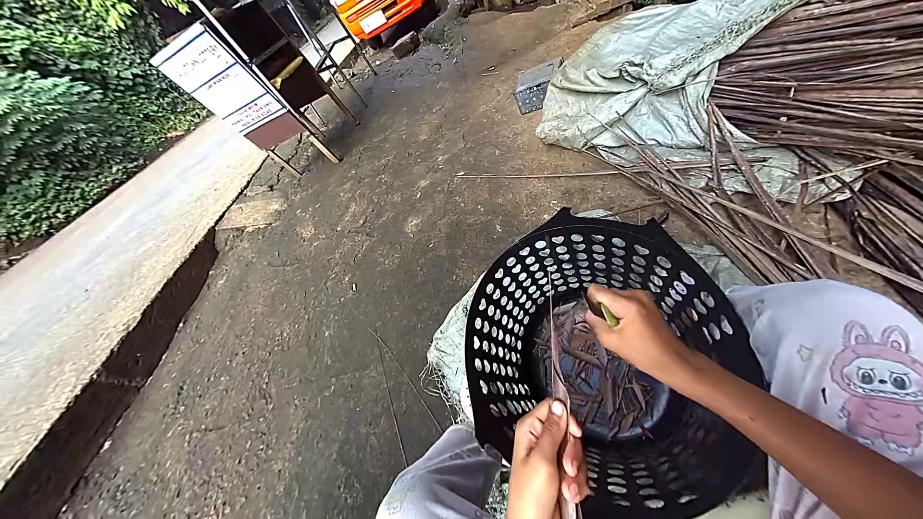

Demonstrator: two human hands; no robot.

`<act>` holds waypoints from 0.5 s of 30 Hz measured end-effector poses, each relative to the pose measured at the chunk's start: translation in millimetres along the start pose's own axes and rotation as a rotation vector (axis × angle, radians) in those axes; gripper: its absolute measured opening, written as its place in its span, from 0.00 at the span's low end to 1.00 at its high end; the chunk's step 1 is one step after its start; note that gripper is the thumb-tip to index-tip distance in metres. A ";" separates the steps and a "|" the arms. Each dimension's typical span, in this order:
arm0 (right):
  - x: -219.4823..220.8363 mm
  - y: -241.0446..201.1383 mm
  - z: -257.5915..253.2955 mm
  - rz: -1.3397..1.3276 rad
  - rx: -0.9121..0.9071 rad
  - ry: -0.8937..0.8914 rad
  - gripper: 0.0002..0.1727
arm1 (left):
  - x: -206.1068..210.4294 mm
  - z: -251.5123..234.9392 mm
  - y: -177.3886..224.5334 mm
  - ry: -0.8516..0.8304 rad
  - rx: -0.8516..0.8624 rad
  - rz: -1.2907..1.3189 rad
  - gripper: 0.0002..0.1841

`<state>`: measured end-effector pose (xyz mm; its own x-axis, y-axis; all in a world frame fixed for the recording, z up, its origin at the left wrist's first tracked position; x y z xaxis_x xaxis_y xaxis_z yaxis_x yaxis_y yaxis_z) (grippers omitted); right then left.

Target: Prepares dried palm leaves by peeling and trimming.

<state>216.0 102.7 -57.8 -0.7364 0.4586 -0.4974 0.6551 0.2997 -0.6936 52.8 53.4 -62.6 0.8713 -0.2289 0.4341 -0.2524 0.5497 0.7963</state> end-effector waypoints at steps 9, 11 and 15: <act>12.1 -22.1 24.3 -0.294 -0.218 -0.413 0.05 | -1.8 -1.5 -2.0 -0.385 -0.132 0.449 0.17; 11.7 -21.6 21.7 -0.229 -0.246 -0.310 0.06 | 0.5 -2.8 -2.6 -0.471 -0.176 0.544 0.13; 14.4 -20.5 16.0 -0.100 -0.227 -0.175 0.04 | 1.9 -6.6 -0.1 -0.493 -0.174 0.570 0.12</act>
Point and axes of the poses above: each hand's wrist, its own z-axis away from the middle knuckle, its own x-axis out of the palm, y = z × x, the point moved 4 cm from there along -z, towards the middle knuckle
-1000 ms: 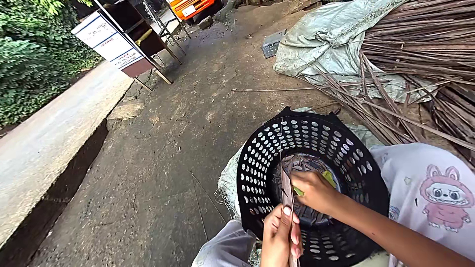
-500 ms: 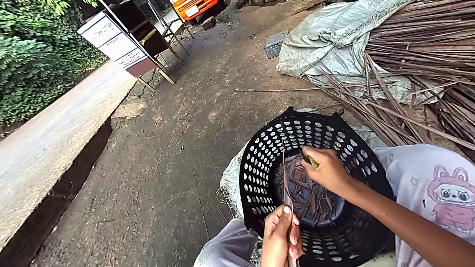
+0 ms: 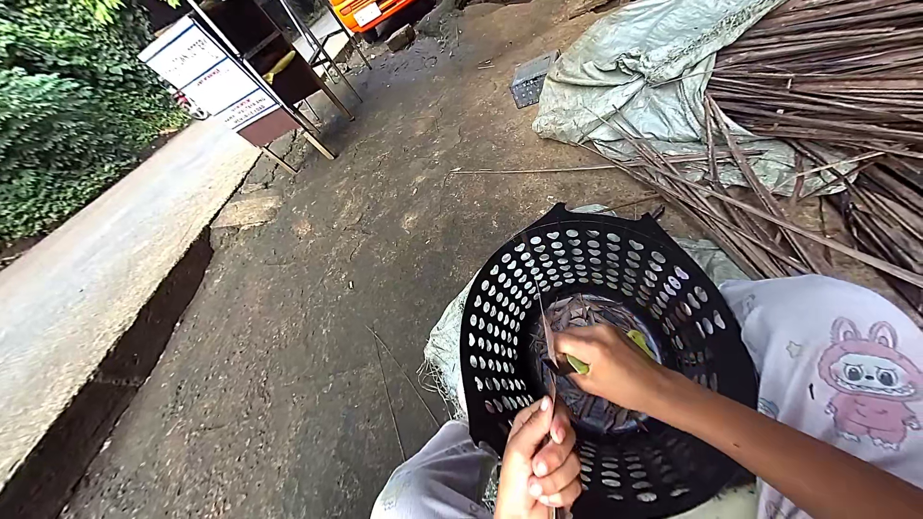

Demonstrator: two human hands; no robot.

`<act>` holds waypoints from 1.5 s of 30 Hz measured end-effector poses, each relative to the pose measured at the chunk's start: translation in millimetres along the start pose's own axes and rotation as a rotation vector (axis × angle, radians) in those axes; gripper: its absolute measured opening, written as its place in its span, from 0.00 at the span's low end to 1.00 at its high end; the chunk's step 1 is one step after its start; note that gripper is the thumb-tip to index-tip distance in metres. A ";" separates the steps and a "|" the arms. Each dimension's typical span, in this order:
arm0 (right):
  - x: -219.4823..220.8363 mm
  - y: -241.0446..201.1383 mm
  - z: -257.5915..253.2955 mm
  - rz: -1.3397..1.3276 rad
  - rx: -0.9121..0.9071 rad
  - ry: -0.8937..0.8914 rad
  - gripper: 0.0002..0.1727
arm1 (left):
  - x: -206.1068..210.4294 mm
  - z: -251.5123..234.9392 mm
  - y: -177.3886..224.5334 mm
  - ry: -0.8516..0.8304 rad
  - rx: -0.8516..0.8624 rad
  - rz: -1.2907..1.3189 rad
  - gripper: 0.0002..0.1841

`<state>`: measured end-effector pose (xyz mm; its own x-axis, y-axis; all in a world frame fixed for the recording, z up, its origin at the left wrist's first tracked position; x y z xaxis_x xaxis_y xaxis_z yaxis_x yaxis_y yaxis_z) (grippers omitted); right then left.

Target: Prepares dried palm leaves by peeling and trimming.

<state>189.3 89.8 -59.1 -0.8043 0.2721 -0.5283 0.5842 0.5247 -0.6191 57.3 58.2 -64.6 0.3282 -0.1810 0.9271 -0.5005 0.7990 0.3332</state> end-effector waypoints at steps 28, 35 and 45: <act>5.6 8.2 3.6 -0.891 0.791 -0.222 0.02 | -1.1 6.1 1.4 0.328 0.102 -0.338 0.26; 0.0 15.4 -4.5 -0.916 0.897 -0.067 0.10 | 0.8 4.8 -4.4 0.415 -0.012 -0.751 0.17; -10.3 21.9 21.4 -0.386 0.512 0.061 0.07 | -4.8 11.2 4.6 0.512 0.130 -0.668 0.21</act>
Point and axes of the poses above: each hand's wrist, its own z-axis away from the middle knuckle, its own x-axis out of the palm, y = z × x, the point moved 4 cm from there along -z, towards the middle knuckle
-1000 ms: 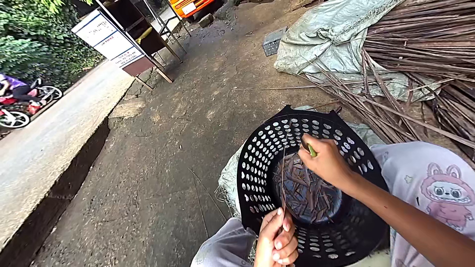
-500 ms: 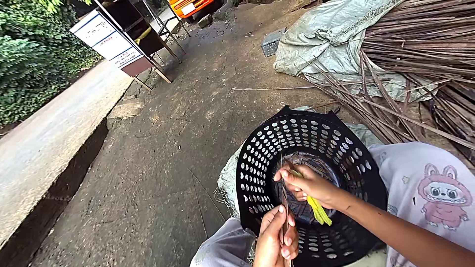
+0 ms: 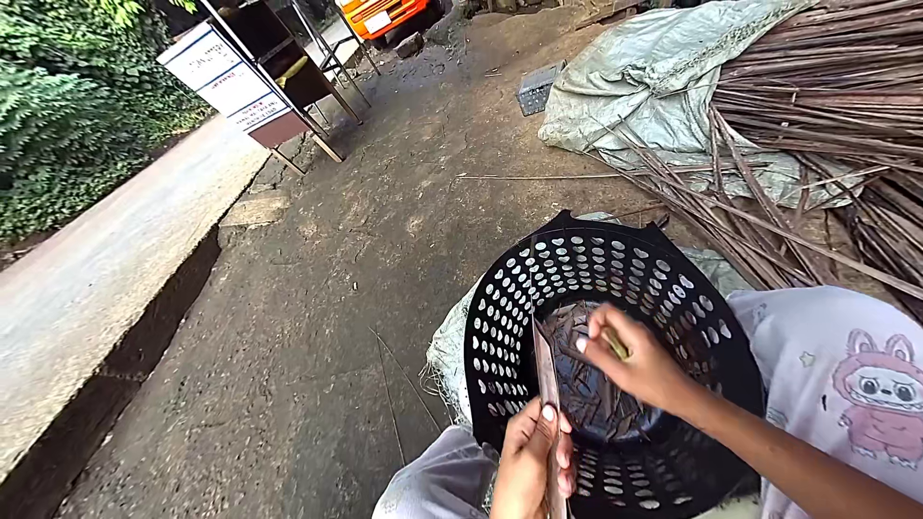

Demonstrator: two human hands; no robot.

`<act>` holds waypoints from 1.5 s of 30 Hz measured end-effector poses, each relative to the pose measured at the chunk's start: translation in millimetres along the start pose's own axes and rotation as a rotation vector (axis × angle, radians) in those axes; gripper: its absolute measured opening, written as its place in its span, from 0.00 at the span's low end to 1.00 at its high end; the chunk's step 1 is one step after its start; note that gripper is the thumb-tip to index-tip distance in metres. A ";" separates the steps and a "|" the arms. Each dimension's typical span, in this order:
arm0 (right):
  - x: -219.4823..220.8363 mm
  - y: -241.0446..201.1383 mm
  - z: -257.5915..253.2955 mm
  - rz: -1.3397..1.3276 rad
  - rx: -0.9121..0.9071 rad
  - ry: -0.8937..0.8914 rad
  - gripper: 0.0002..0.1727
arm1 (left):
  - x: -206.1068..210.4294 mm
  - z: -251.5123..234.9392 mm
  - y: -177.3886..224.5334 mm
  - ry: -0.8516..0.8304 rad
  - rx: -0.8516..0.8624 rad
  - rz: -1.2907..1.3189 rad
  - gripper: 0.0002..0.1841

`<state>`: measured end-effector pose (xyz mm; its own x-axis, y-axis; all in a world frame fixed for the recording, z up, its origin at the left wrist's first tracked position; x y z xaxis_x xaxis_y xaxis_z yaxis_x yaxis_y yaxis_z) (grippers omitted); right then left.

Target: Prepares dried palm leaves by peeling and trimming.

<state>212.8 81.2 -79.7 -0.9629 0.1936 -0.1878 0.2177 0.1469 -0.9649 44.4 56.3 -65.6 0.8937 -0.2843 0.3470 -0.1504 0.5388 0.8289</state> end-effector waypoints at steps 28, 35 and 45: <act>34.1 -5.5 -0.8 0.601 -0.495 0.283 0.03 | 11.0 -4.0 0.4 -0.069 -0.041 0.113 0.21; 12.0 -9.6 -18.0 0.568 -0.283 0.333 0.02 | 12.9 -0.6 -5.6 -0.105 -0.114 0.105 0.22; 15.9 -12.0 0.6 0.238 -0.634 -0.253 0.07 | 5.6 -6.4 -13.4 -0.349 -0.162 0.474 0.25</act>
Point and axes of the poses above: each hand's wrist, its own z-axis away from the middle knuckle, its own x-axis out of the palm, y = z × x, the point moved 4 cm from there along -z, towards the middle knuckle
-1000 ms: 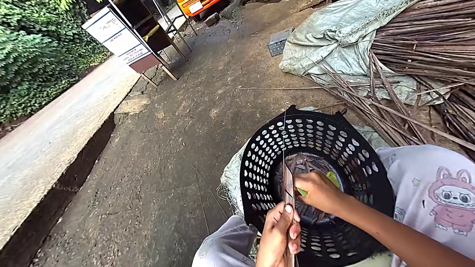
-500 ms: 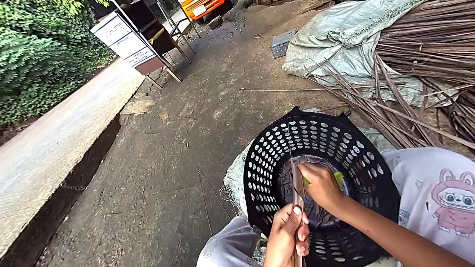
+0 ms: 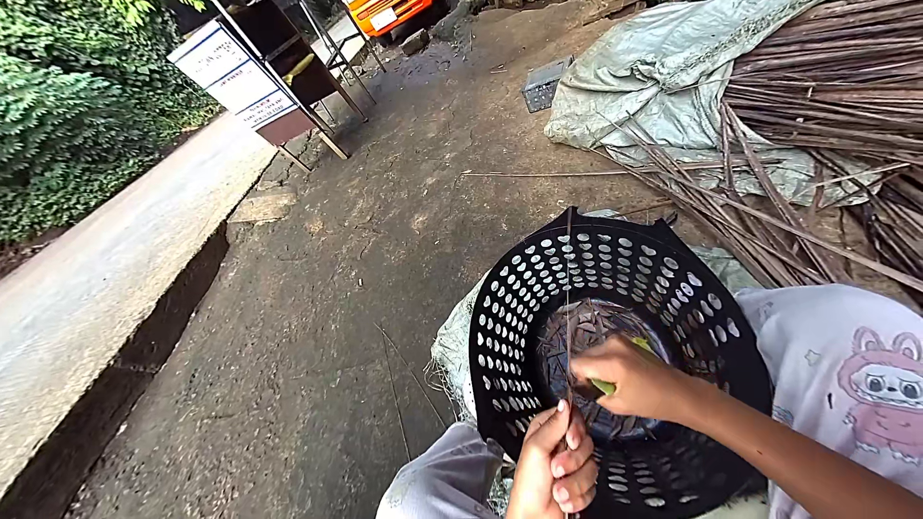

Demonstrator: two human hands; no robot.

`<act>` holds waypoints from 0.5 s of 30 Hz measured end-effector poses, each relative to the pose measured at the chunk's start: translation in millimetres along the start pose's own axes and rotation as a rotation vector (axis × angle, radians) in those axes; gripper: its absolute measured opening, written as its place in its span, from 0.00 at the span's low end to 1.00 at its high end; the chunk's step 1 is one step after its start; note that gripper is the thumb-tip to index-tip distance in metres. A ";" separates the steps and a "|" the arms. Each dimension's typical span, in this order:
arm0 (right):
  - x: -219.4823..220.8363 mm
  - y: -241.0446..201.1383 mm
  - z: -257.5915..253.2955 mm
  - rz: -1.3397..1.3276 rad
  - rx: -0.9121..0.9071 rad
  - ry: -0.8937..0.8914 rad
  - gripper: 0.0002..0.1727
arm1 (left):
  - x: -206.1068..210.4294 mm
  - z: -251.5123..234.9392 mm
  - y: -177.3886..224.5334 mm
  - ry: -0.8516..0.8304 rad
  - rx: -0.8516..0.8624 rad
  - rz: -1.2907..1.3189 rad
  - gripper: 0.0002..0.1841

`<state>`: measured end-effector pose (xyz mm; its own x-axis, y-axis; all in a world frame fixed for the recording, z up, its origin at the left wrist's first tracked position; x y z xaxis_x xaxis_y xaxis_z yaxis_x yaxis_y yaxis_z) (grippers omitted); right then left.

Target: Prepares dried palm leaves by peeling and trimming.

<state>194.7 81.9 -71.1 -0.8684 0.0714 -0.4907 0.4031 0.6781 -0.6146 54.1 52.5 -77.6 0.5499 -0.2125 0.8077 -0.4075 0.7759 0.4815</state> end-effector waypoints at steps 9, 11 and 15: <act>0.2 -1.3 -8.7 0.297 0.214 0.073 0.07 | 3.0 0.0 5.2 0.009 0.074 -0.041 0.25; 1.9 -1.5 -10.2 0.365 0.219 0.114 0.07 | 2.6 -0.9 7.4 0.009 0.090 -0.041 0.24; -4.6 6.2 -17.1 0.431 0.341 0.183 0.04 | 1.7 0.8 6.4 0.025 0.080 -0.056 0.26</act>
<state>196.3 98.3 -62.1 -0.6289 0.4349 -0.6444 0.7752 0.2880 -0.5622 51.9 56.6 -72.9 0.5908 -0.2388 0.7707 -0.4320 0.7131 0.5521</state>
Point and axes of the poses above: each hand's wrist, its own z-axis away from the middle knuckle, its own x-axis out of the palm, y = z × x, the point moved 4 cm from there along -z, towards the middle knuckle
